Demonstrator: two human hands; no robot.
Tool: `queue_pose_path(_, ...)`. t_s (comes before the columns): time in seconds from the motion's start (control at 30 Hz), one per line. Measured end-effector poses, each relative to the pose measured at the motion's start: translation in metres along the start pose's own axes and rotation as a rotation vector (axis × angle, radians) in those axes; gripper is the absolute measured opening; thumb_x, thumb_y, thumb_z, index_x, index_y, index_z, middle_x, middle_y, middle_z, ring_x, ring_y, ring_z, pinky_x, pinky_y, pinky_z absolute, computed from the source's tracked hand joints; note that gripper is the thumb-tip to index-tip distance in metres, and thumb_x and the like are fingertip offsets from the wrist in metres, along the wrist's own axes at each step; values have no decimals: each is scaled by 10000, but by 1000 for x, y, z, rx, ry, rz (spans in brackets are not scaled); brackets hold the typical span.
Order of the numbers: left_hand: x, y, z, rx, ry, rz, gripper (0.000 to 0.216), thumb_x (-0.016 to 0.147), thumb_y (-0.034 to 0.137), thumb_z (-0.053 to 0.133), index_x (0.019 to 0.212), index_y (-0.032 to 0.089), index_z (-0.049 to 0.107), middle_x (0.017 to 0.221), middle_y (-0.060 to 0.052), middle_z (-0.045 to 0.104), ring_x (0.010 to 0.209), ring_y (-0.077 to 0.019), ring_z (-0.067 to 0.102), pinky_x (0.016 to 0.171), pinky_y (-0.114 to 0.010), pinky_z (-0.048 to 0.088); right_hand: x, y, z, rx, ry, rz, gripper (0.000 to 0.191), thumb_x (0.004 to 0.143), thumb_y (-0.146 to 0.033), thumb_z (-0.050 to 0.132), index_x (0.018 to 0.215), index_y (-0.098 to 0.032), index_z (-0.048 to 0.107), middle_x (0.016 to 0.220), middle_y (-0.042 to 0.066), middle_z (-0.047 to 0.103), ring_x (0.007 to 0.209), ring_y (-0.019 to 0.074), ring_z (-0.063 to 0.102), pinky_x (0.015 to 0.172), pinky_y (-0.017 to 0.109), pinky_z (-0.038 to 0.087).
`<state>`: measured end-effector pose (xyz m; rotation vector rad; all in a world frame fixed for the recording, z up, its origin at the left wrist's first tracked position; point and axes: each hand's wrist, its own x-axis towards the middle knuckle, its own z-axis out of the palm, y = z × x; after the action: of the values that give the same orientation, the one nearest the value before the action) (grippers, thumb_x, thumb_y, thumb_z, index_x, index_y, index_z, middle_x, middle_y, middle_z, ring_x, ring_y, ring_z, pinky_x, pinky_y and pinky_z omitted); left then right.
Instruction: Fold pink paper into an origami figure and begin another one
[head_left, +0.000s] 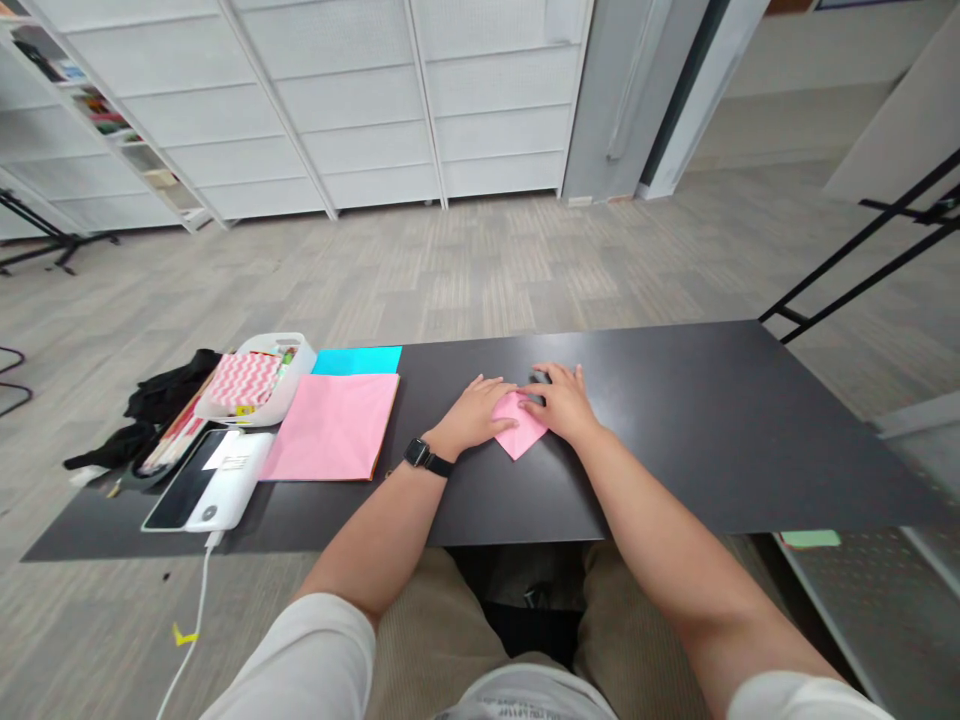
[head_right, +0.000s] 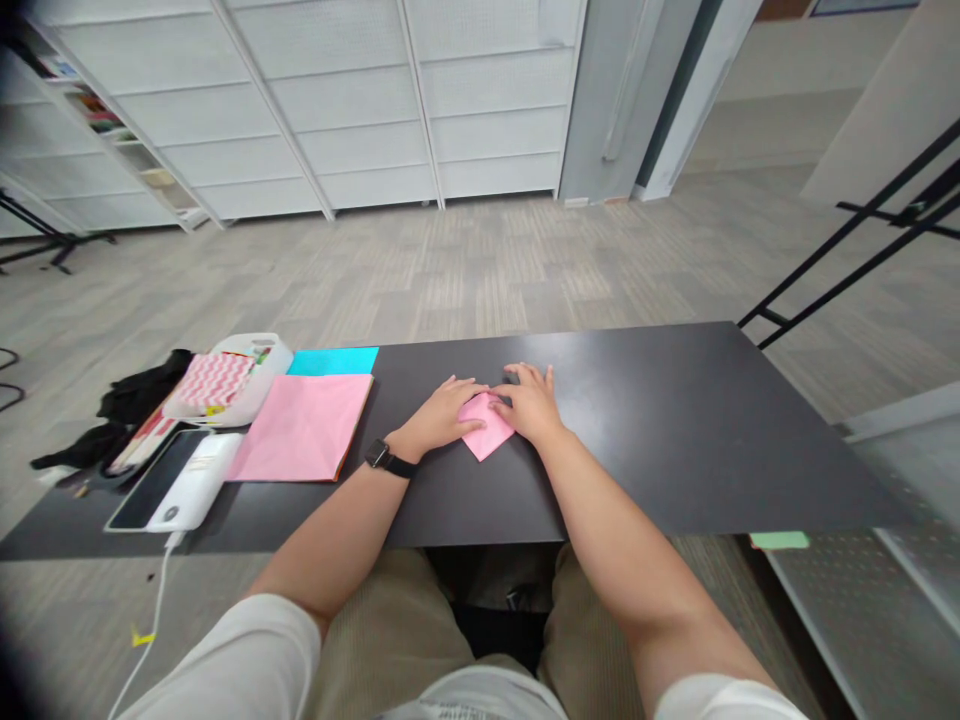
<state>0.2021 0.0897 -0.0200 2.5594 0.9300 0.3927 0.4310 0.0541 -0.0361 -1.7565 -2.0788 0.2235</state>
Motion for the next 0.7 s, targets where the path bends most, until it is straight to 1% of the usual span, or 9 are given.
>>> queue_pose_path(0.13, 1, 2, 1, 17, -11, 7, 630, 962, 400, 716, 1540, 237, 526, 1620, -98, 554, 1566, -312, 432, 1349, -570, 221, 2, -3, -2, -11, 18, -4, 199, 977, -420, 735, 1148, -410, 836, 1521, 59, 583, 1459, 343, 446, 1263, 775, 93)
queue_pose_path(0.3, 0, 3, 2, 28, -20, -7, 613, 987, 426, 667, 1553, 240, 522, 1602, -106, 572, 1549, -311, 455, 1340, -575, 234, 3, -3, -6, -24, -21, 7, 216, 980, -412, 738, 1175, -434, 826, 1531, 59, 580, 1464, 343, 447, 1259, 777, 114)
queue_pose_path(0.5, -1, 1, 10, 54, -4, -4, 583, 998, 461, 643, 1540, 270, 544, 1595, -91, 579, 1537, -333, 460, 1334, -625, 202, -9, 2, -23, -53, -92, -4, 233, 983, -340, 730, 1169, -440, 828, 1544, 54, 572, 1487, 340, 429, 1267, 767, 109)
queue_pose_path(0.7, -2, 2, 12, 70, -9, -14, 565, 1010, 468, 622, 1540, 290, 542, 1609, -86, 561, 1552, -333, 435, 1334, -655, 167, -22, 5, -40, -120, -191, -30, 327, 1011, -267, 669, 1241, -457, 801, 1553, 51, 567, 1510, 362, 406, 1260, 772, 145)
